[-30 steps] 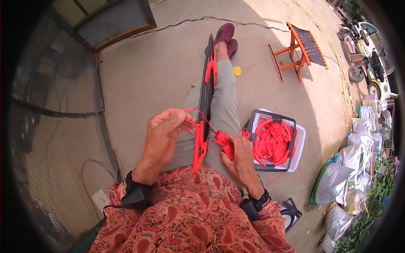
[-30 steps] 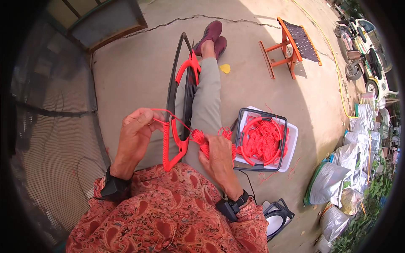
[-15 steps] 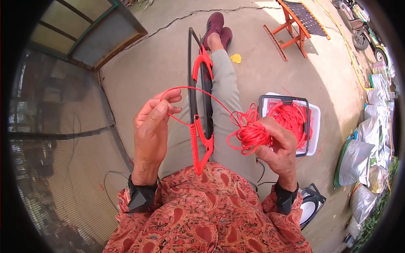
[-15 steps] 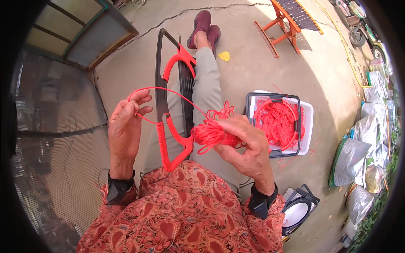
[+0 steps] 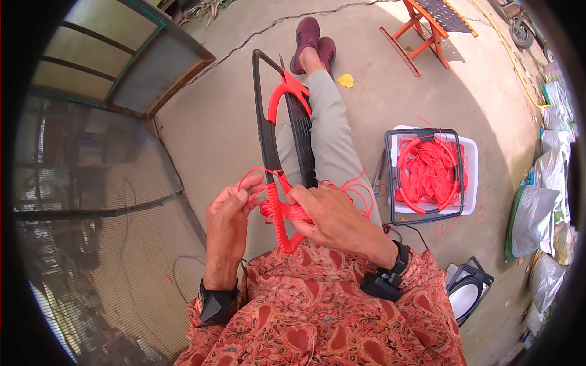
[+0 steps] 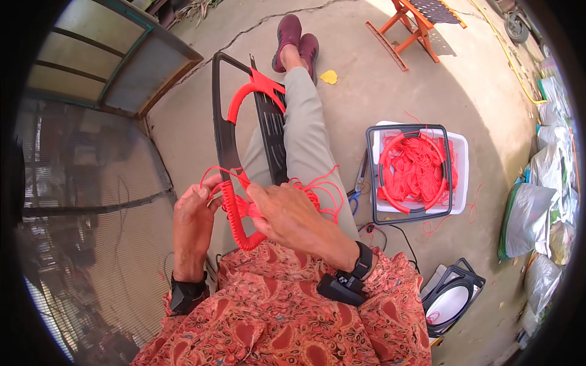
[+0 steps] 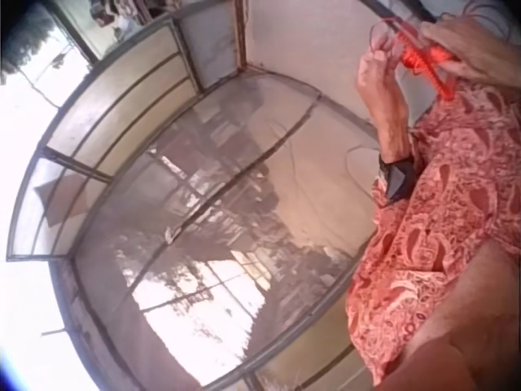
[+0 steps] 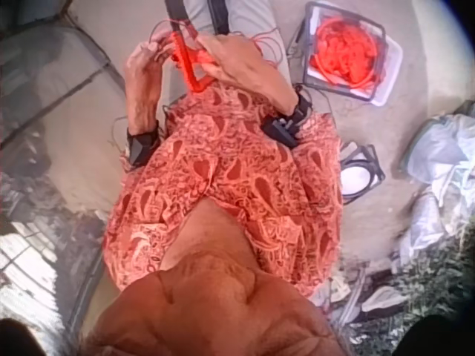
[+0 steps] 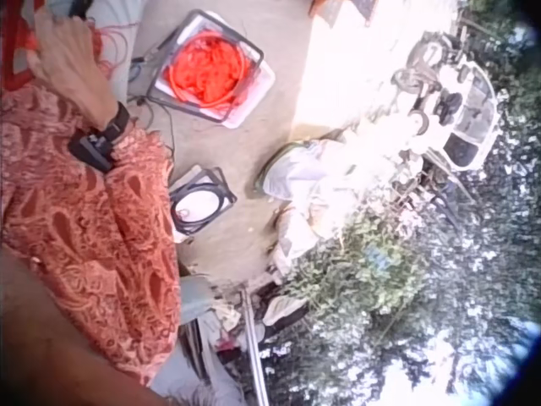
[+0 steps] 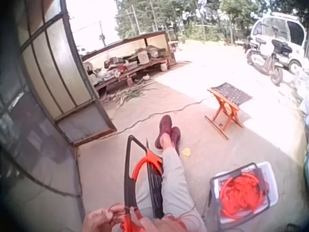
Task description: Wrapping a red decorative cord around a black furniture frame or handle component.
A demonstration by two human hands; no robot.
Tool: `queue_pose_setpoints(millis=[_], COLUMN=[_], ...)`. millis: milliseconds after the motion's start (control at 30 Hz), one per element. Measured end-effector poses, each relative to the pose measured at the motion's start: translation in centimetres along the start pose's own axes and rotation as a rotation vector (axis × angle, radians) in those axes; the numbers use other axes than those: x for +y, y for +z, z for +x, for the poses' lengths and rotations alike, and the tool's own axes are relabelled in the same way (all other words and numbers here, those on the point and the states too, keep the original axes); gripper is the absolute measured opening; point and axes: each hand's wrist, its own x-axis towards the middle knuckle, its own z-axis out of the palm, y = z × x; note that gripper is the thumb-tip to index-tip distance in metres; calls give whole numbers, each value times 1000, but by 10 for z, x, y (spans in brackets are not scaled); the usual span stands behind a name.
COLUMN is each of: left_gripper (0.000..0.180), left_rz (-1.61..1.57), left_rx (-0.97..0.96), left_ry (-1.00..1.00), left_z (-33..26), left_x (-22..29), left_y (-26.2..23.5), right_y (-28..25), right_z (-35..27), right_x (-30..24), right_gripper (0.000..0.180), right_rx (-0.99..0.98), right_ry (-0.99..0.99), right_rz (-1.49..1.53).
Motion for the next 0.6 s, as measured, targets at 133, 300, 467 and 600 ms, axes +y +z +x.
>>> queue_pose_setpoints(millis=[133,300,467,600], left_gripper=[13,12,10,9], left_rz=[-3,-12,3,-103], left_rx=[-69,-17,11,-38], left_ry=[42,63,21,-143], left_z=[1,2,-7,-7], left_x=[1,1,3,-2], left_y=[-2,-4,0,-9], right_y=[0,4,8,11], right_z=[-4,1,9,12], right_x=[7,6,0,-3], right_gripper=[28,27,26,28], right_rx=[2,86,156,149], right_ry=[60,-34,-75,-74], right_rz=[92,128,166,167])
